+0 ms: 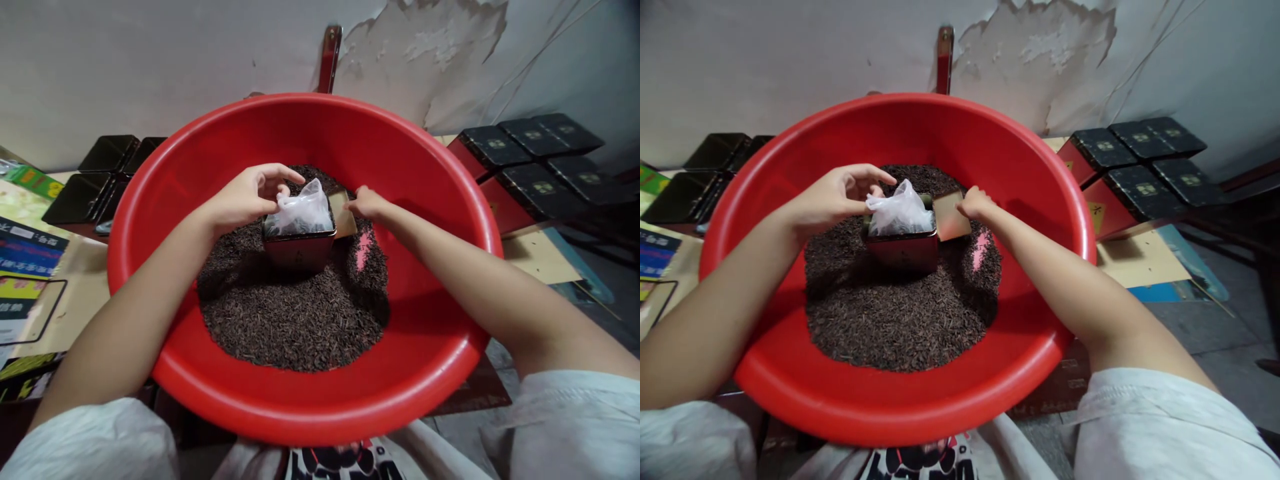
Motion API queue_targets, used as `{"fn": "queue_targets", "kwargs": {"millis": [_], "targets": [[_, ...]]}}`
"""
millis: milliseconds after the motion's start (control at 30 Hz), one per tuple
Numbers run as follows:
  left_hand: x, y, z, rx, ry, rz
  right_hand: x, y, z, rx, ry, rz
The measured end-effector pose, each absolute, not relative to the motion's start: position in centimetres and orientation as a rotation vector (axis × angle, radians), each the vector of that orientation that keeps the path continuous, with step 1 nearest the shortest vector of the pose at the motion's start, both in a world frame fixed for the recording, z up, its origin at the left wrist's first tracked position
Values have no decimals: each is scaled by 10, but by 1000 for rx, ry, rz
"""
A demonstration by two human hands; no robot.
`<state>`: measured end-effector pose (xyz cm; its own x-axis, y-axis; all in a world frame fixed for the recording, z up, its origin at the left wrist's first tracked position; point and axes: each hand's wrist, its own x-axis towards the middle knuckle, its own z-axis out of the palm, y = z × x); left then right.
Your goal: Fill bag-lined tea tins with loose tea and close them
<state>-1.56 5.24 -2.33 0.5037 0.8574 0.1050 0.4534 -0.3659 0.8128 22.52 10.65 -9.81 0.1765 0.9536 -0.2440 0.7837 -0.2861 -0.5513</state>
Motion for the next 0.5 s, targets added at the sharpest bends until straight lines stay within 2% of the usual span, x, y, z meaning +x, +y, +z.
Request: {"fn": "queue_targets", "kwargs": {"millis": [67,100,233,367,500], "targets": [[-22,56,-21,2004,1085,706,221,101,-87,-1931,-1654,569],[-25,58,-19,2023,1112,709,218,96,-79,-1741,-1690,566],[-34,61,-14,2103,1324,554,207,65,-42,-1049,-2048,1060],[-26,56,-14,2053,1266,412,203,47,-29,-952,-2287,1132],[-17,55,-21,2060,1322,676,204,56,-41,-992,-2203,1127]]}}
